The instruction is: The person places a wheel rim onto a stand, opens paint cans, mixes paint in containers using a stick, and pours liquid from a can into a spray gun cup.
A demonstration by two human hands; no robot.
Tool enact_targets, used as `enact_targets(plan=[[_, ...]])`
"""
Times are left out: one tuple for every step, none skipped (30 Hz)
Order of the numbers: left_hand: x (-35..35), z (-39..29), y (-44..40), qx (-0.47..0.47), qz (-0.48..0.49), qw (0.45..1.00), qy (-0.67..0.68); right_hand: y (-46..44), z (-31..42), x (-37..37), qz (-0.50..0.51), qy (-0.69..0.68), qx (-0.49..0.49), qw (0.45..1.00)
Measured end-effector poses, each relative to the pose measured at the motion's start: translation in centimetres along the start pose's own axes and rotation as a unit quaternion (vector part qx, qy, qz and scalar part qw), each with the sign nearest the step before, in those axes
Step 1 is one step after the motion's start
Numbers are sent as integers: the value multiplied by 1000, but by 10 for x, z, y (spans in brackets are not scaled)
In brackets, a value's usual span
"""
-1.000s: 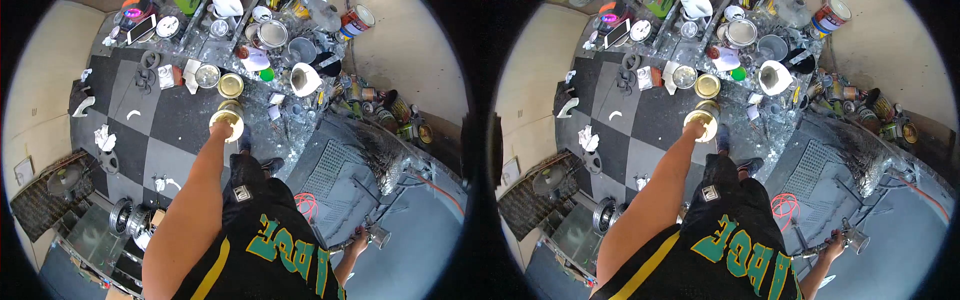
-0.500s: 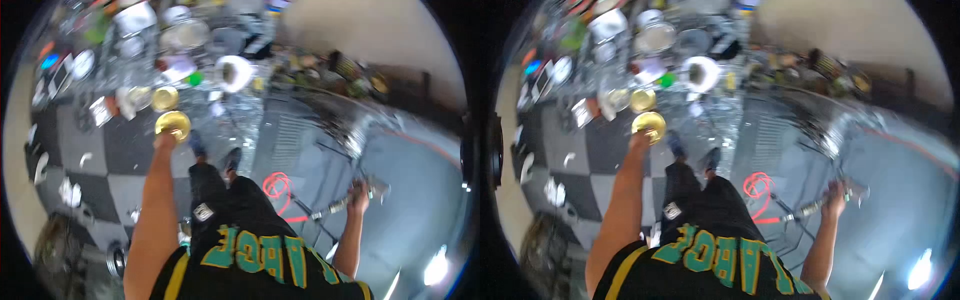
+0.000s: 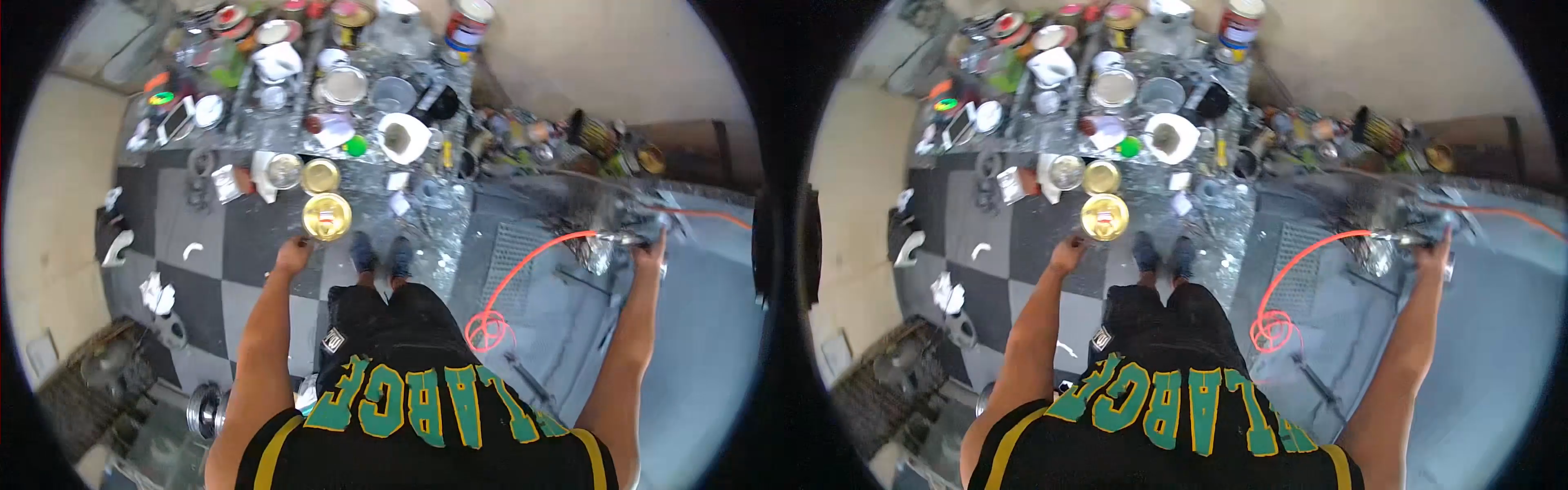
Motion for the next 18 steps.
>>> enact_targets(plan=[[-6, 6, 19, -7, -17, 1000, -22, -40, 6, -16, 1, 1, 3, 1000], [-11, 13, 39, -13, -32, 998, -45, -77, 4, -27, 1, 1, 4, 1000], [-13, 26, 58, -39, -45, 997, -42, -76, -1, -13, -9, 6, 3, 1000], [-12, 41, 77, -67, -56, 995, -40, -71, 2, 3, -20, 13, 2, 1000], [-11, 55, 99, -93, -66, 993, -38, -64, 6, 15, -35, 21, 2, 999], [-11, 65, 122, -105, -72, 992, -24, -62, 5, 13, -45, 9, -3, 999], [-5, 72, 145, -115, -75, 990, -10, -42, 5, 23, -43, -13, 22, 999], [4, 80, 168, -124, -77, 989, 6, -21, 5, 35, -41, -35, 45, 998], [24, 102, 180, -36, -67, 993, -88, -23, 5, 34, -32, -35, 47, 998], [51, 141, 181, 53, -54, 980, -182, -25, 3, 31, -25, -36, 49, 998], [64, 155, 181, 142, -40, 950, -274, -28, 2, 28, -18, -40, 48, 998], [59, 140, 190, 53, -27, 982, -179, -31, 0, 25, 0, -46, 50, 998], [60, 106, 206, -37, -13, 996, -78, -32, -2, 23, 19, -50, 51, 997], [59, 75, 214, -126, 1, 992, 22, -30, -4, 21, 35, -54, 52, 997], [59, 56, 206, -83, 4, 996, -12, 2, -1, 40, -4, -80, 58, 995], [57, 37, 195, -40, 7, 998, -47, 3, -2, 43, 5, -97, 58, 994], [48, 6, 183, 4, 6, 997, -77, 1, -3, 43, 13, -114, 59, 992], [33, -33, 172, 50, 5, 993, -109, -2, -4, 41, 19, -132, 58, 989]])
Point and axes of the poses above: each hand's wrist, its own y-axis away from the middle knuckle, its own x-axis out of the palm, z = x × y, the point moved 4 cm from there along -y, towards the middle knuckle, and after that the axes turned 8 degrees about -x, right-handed, at the moved point
